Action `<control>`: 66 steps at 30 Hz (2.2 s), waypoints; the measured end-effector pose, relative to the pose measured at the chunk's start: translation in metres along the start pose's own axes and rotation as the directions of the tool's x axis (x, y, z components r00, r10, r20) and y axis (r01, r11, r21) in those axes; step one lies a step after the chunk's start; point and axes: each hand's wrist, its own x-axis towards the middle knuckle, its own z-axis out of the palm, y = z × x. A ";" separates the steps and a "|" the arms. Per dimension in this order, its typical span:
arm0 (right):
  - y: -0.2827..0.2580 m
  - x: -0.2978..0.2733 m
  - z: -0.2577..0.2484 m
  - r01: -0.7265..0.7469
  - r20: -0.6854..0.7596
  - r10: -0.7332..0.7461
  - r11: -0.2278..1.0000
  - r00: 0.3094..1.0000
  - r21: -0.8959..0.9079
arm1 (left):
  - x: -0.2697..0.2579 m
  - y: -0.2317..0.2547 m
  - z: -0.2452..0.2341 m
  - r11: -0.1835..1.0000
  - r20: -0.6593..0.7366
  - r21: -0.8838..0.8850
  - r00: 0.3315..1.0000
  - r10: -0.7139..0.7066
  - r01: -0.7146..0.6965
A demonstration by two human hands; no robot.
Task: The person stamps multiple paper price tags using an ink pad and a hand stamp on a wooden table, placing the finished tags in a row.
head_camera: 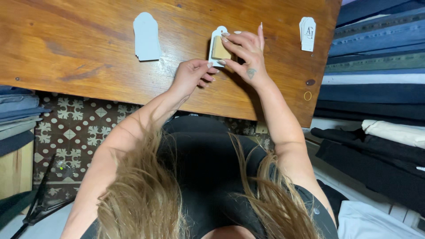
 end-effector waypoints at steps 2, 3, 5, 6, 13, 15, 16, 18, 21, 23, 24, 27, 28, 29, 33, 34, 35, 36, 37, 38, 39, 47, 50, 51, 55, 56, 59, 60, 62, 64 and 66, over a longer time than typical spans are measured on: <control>0.008 -0.009 -0.013 -0.031 -0.079 0.032 0.999 0.996 0.010 | 0.004 -0.001 -0.003 1.000 -0.028 0.001 1.000 -0.005 0.005; 0.011 -0.013 -0.019 -0.059 -0.152 0.061 0.998 0.986 0.024 | 0.005 -0.003 -0.005 1.000 -0.061 -0.002 0.998 -0.009 0.009; 0.020 -0.028 -0.035 -0.113 -0.105 0.113 0.994 0.988 0.000 | 0.002 -0.002 -0.011 1.000 -0.060 0.006 0.998 -0.021 0.021; 0.026 -0.034 -0.043 -0.164 -0.057 0.162 0.986 0.985 -0.029 | 0.002 -0.001 -0.014 0.999 -0.058 0.012 0.998 -0.031 0.032; 0.038 -0.051 -0.037 -0.150 0.110 0.157 0.986 0.981 -0.068 | -0.005 0.009 -0.011 1.000 -0.005 0.021 1.000 -0.006 0.007; 0.036 -0.053 -0.039 -0.181 0.057 0.183 0.983 0.982 -0.029 | -0.007 0.013 -0.006 0.999 0.018 0.031 1.000 0.008 -0.009; 0.030 -0.054 -0.036 -0.182 0.055 0.183 0.983 0.982 -0.029 | -0.005 0.013 -0.003 0.999 0.019 0.033 1.000 0.008 -0.009; 0.015 -0.058 -0.031 -0.253 -0.134 0.277 0.952 0.951 0.172 | -0.001 0.009 0.003 0.997 0.074 0.029 0.995 0.068 -0.070; -0.010 -0.052 -0.008 -0.442 -0.002 0.603 0.588 0.798 0.678 | 0.003 0.011 0.017 0.977 0.099 -0.030 0.972 0.212 -0.210; -0.001 -0.049 -0.002 -0.475 0.047 0.677 0.463 0.735 0.748 | 0.010 0.013 0.025 0.976 0.109 -0.034 0.970 0.219 -0.216; 0.003 -0.048 0.001 -0.496 0.112 0.736 0.327 0.668 0.805 | 0.014 0.013 0.028 0.974 0.113 -0.041 0.968 0.225 -0.221; 0.025 -0.048 -0.002 -0.500 0.126 0.766 0.276 0.631 0.821 | 0.023 0.010 0.035 0.976 0.137 -0.038 0.966 0.217 -0.214; 0.039 -0.040 -0.015 -0.499 0.127 0.765 0.276 0.632 0.821 | 0.022 0.015 0.037 0.976 0.136 -0.038 0.966 0.218 -0.215; 0.054 -0.031 -0.029 -0.526 0.092 0.795 0.304 0.599 0.794 | 0.020 0.020 0.039 0.988 0.123 0.021 0.981 0.150 -0.154; 0.119 0.024 -0.082 -0.594 0.054 0.917 0.209 0.394 0.777 | 0.014 0.021 0.033 0.995 0.082 0.076 0.995 0.061 -0.067; 0.130 0.029 -0.087 -0.592 0.054 0.914 0.214 0.402 0.777 | 0.010 0.019 0.029 0.995 0.078 0.074 0.995 0.068 -0.073; 0.141 0.036 -0.090 -0.642 0.101 0.931 0.162 0.352 0.749 | 0.006 0.019 0.023 0.995 0.045 0.076 0.997 0.064 -0.068; 0.152 0.043 -0.094 -0.688 0.145 0.943 0.109 0.299 0.717 | 0.002 0.018 0.018 0.995 0.011 0.077 0.998 0.061 -0.062; 0.159 0.047 -0.093 -0.689 0.150 0.940 0.110 0.306 0.717 | -0.001 0.017 0.013 0.995 0.002 0.076 0.998 0.065 -0.065; 0.165 0.051 -0.092 -0.744 0.156 0.950 0.104 0.271 0.660 | -0.003 0.015 0.007 0.994 -0.028 0.081 0.997 0.072 -0.069; 0.171 0.053 -0.091 -0.795 0.159 0.959 0.095 0.235 0.599 | -0.007 0.012 0.002 0.994 -0.058 0.086 0.995 0.077 -0.072; 0.174 0.060 -0.081 -0.782 0.109 0.973 0.095 0.204 0.617 | -0.027 0.001 -0.023 0.994 -0.084 0.067 0.992 0.096 -0.091; 0.163 0.058 -0.077 -0.728 -0.058 0.968 0.223 0.245 0.648 | -0.034 -0.002 -0.030 0.992 -0.083 0.080 0.991 0.102 -0.095; 0.158 0.056 -0.072 -0.667 -0.189 0.937 0.343 0.295 0.662 | -0.039 -0.004 -0.034 0.991 -0.087 0.093 0.991 0.101 -0.092; 0.101 0.047 -0.043 -0.467 -0.497 0.641 0.767 0.585 0.440 | -0.054 -0.011 -0.054 0.984 -0.117 0.130 0.984 0.134 -0.119; 0.080 0.043 -0.029 -0.385 -0.511 0.477 0.879 0.716 0.280 | -0.056 -0.013 -0.060 0.975 -0.173 0.131 0.965 0.198 -0.177; 0.006 0.048 0.028 -0.053 -0.342 0.073 0.996 0.937 0.068 | -0.063 -0.020 -0.080 0.953 -0.346 0.099 0.888 0.303 -0.286; -0.020 0.052 0.047 0.179 -0.180 -0.168 0.983 0.969 0.047 | -0.064 -0.022 -0.086 0.935 -0.454 0.066 0.824 0.339 -0.349; -0.050 0.061 0.082 0.234 -0.030 -0.233 0.971 0.972 0.052 | -0.073 -0.014 -0.095 0.915 -0.529 0.059 0.765 0.368 -0.399; -0.070 0.076 0.104 0.300 0.118 -0.305 0.952 0.945 0.057 | -0.075 -0.004 -0.104 0.885 -0.598 0.056 0.695 0.400 -0.461; -0.084 0.091 0.115 0.245 0.274 -0.222 0.968 0.936 -0.055 | -0.078 0.003 -0.112 0.895 -0.639 0.016 0.684 0.352 -0.446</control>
